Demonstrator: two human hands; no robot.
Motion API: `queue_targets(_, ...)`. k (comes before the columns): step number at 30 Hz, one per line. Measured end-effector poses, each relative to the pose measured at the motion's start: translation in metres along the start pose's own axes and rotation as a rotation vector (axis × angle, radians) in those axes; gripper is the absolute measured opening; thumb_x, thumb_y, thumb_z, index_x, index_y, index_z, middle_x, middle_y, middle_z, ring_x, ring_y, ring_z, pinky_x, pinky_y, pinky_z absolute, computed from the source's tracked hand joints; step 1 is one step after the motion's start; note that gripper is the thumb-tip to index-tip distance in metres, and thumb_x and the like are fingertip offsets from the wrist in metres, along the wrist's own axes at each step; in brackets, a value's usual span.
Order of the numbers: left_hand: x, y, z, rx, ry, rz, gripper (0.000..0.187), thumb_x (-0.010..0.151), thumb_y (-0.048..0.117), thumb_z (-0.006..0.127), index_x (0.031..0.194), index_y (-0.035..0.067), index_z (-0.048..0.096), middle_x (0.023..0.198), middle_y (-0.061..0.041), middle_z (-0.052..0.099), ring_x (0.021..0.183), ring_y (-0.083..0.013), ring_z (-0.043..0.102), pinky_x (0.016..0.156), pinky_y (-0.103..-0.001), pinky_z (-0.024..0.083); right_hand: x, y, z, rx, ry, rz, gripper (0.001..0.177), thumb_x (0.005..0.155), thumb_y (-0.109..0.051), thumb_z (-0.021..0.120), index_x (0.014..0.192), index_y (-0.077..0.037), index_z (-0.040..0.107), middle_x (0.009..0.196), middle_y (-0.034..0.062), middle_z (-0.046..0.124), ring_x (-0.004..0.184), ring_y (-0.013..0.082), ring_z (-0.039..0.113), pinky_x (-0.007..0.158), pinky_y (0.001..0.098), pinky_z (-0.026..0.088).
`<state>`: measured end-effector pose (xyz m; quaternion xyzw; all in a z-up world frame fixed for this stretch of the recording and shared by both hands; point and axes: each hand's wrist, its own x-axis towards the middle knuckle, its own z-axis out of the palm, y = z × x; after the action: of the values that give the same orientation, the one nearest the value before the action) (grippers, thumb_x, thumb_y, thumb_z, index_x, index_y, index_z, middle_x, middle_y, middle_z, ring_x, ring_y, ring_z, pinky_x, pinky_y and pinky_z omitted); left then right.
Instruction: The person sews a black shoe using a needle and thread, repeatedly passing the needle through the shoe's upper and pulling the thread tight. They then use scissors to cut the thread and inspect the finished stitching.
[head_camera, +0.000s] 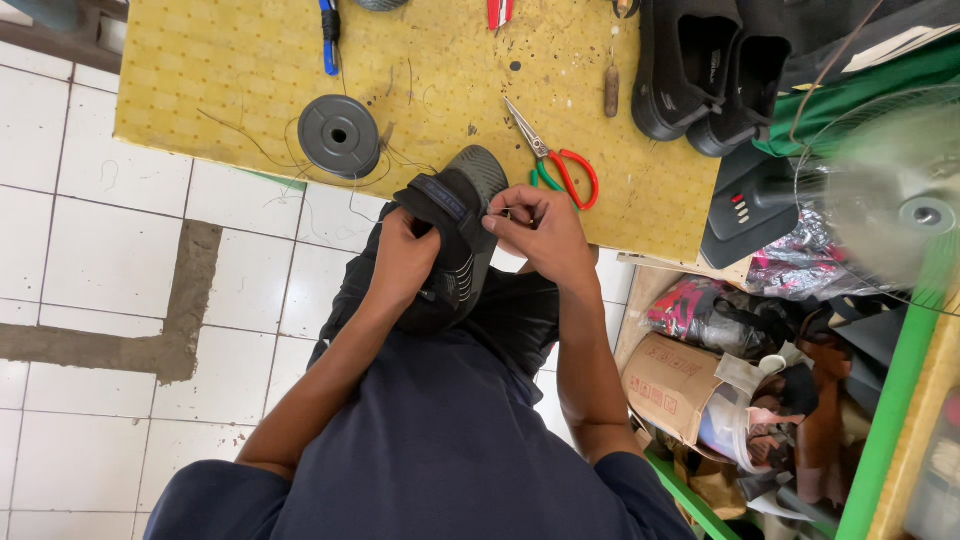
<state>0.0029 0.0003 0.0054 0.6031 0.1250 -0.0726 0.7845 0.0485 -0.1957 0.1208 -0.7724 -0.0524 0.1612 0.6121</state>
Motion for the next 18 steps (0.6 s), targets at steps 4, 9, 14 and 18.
queue_targets(4, -0.003, 0.006, 0.001, 0.002, -0.006, -0.003, 0.040, 0.108, 0.024, 0.066, 0.140, 0.001, 0.065, 0.101, -0.024, 0.075, 0.090, -0.0340, 0.073, 0.081, -0.046, 0.059, 0.001, -0.006, 0.004, -0.023, 0.038, -0.003, 0.011, 0.086, -0.005, 0.084, 0.092, -0.002, 0.074, 0.066, -0.0064, 0.035, 0.063, 0.0015, 0.040, 0.057, 0.0159, 0.035)
queue_targets(9, -0.004, 0.017, 0.003, -0.019, -0.025, 0.040, 0.036, 0.109, 0.023, 0.061, 0.133, -0.003, 0.068, 0.088, -0.022, 0.074, 0.074, -0.0296, 0.071, 0.072, -0.043, 0.058, 0.000, -0.019, 0.004, -0.073, 0.058, -0.010, 0.009, 0.093, -0.013, 0.082, 0.089, -0.006, 0.078, 0.060, -0.0067, 0.038, 0.062, 0.0014, 0.040, 0.054, 0.0161, 0.036)
queue_targets(14, -0.010, 0.049, 0.004, 0.057, -0.020, 0.046, 0.026, 0.105, 0.018, 0.059, 0.106, 0.001, 0.079, 0.060, -0.010, 0.062, 0.052, -0.0098, 0.053, 0.057, -0.026, 0.047, -0.004, -0.015, 0.011, -0.190, 0.123, -0.144, 0.010, 0.099, -0.011, 0.075, 0.090, -0.007, 0.076, 0.052, -0.0011, 0.043, 0.052, 0.0051, 0.042, 0.052, 0.0228, 0.036)
queue_targets(18, -0.009, 0.041, 0.001, 0.105, -0.061, 0.052, 0.031, 0.102, 0.013, 0.056, 0.084, 0.003, 0.078, 0.048, -0.007, 0.052, 0.043, -0.0067, 0.041, 0.048, -0.022, 0.037, -0.012, -0.023, 0.030, -0.287, 0.207, -0.248, 0.019, 0.108, -0.010, 0.061, 0.089, -0.008, 0.065, 0.047, 0.0011, 0.051, 0.045, 0.0081, 0.048, 0.051, 0.0234, 0.039)
